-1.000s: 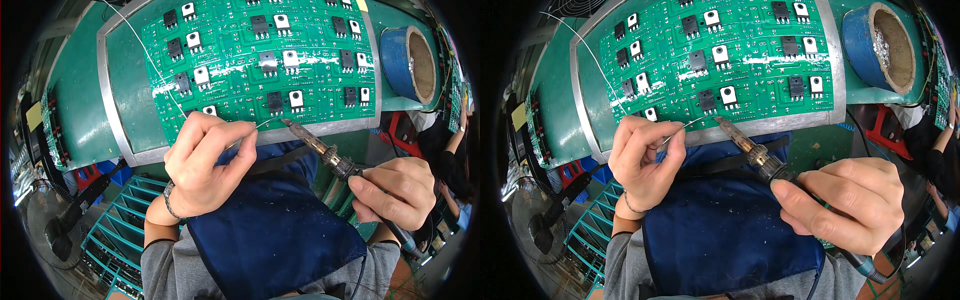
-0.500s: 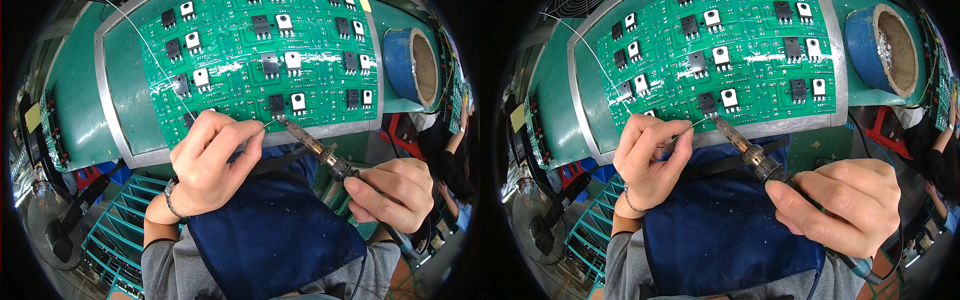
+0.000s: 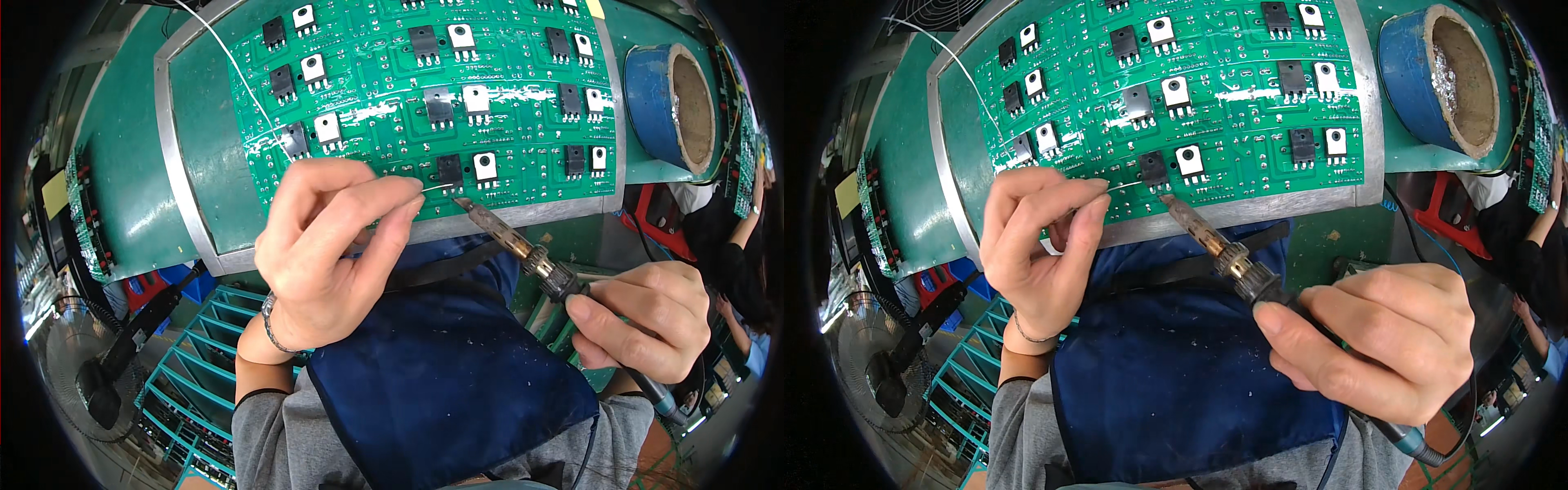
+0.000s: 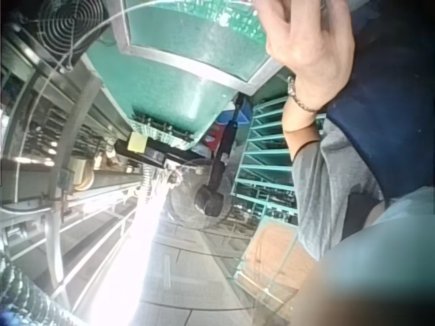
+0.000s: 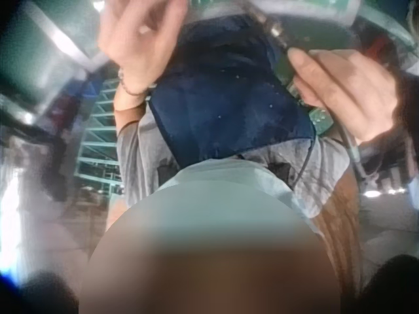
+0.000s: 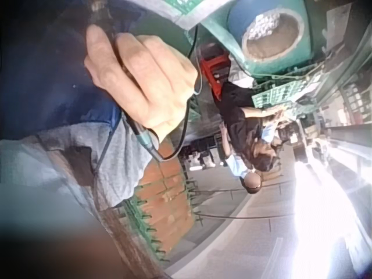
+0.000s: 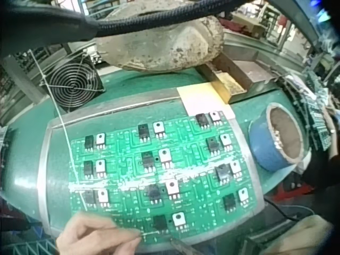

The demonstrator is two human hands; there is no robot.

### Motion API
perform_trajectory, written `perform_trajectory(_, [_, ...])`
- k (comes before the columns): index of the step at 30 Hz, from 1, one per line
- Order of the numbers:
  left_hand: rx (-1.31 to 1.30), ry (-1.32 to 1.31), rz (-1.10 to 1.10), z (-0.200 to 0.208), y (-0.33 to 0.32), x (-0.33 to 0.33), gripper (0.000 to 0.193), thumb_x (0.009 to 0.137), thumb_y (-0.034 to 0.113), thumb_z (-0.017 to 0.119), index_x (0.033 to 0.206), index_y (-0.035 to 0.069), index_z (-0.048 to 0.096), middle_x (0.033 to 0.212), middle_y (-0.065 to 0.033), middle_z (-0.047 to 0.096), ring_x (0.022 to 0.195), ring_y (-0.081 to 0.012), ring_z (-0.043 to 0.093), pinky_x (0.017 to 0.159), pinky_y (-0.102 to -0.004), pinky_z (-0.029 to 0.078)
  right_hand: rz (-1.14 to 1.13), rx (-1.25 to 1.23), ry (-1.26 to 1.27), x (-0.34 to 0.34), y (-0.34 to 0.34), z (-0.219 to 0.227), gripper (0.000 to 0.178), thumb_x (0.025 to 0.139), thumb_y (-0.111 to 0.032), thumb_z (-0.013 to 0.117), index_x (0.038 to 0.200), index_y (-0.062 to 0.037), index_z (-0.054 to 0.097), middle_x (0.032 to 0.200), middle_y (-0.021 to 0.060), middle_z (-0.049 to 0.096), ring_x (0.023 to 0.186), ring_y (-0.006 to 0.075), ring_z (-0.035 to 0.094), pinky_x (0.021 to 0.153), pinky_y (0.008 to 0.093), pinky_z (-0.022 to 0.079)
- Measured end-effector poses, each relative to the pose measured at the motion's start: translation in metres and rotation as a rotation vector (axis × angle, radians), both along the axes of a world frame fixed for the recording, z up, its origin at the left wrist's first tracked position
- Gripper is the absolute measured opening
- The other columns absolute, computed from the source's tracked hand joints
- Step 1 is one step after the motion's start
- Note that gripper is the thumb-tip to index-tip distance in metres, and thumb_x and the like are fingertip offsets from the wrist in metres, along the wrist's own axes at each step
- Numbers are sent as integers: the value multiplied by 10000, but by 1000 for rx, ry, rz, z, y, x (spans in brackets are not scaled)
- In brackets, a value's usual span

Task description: The person solders electronic components onto a printed circuit board using a soldering iron and solder wire.

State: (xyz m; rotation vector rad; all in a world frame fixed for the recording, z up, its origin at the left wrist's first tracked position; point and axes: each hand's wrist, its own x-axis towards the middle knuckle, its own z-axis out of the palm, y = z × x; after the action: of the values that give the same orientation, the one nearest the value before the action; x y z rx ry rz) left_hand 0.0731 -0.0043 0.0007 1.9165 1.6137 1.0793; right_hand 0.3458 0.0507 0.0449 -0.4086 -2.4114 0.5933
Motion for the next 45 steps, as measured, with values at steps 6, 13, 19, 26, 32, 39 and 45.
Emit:
perform_trajectory(6, [-131, -95, 36, 6, -5, 4, 216, 730, -71, 797, 913, 32, 742, 870, -48, 583, 600, -85, 571, 490, -229, 449, 2, -29, -34, 13, -1, 8, 210, 799, -193, 791, 903, -13, 767, 722, 56, 620, 534, 126, 606, 411, 200, 487])
perform_trajectory(13, [23, 53, -42, -2, -2, 19, 277, 646, -82, 802, 891, 29, 740, 752, -46, 582, 591, -150, 578, 497, -277, 454, -6, -8, -76, 21, 1, 9, 219, 827, -208, 778, 920, -10, 764, 726, 62, 622, 542, 128, 606, 425, 210, 505])
perform_trajectory(19, [57, 70, -28, -5, 0, 22, 274, 646, -78, 803, 890, 31, 742, 743, -45, 580, 583, -150, 573, 488, -277, 448, -13, -6, -40, 20, 3, 4, 221, 826, -203, 778, 928, -7, 761, 720, 65, 626, 534, 128, 601, 420, 208, 498])
perform_trajectory(26, [58, 80, -38, -8, 1, 25, 277, 651, -66, 811, 903, 28, 745, 746, -43, 578, 578, -151, 572, 481, -279, 443, 15, -3, -48, 19, 8, 2, 200, 810, -170, 779, 924, -6, 760, 722, 64, 623, 540, 129, 600, 416, 204, 491])
perform_trajectory(32, [89, 104, -84, -12, 3, 25, 293, 646, -56, 809, 921, 19, 742, 758, -41, 568, 588, -150, 570, 475, -284, 436, 29, -21, -66, 19, 10, 5, 205, 796, -167, 782, 919, -5, 759, 720, 65, 622, 538, 128, 596, 409, 206, 480])
perform_trajectory(39, [27, 115, -87, -7, 4, 22, 236, 739, -52, 802, 946, 50, 752, 851, -43, 578, 625, -99, 557, 514, -239, 427, 27, -2, -38, 19, 11, 2, 194, 802, -159, 773, 913, -1, 758, 718, 64, 619, 532, 128, 592, 401, 203, 470])
perform_trajectory(45, [-72, 10, -116, -6, 14, 21, 149, 865, -71, 657, 991, 8, 655, 1098, -122, 704, 654, -77, 547, 510, -217, 408, 25, -16, -46, 19, 11, 2, 193, 809, -161, 768, 906, 5, 758, 714, 64, 616, 528, 128, 590, 397, 203, 467])
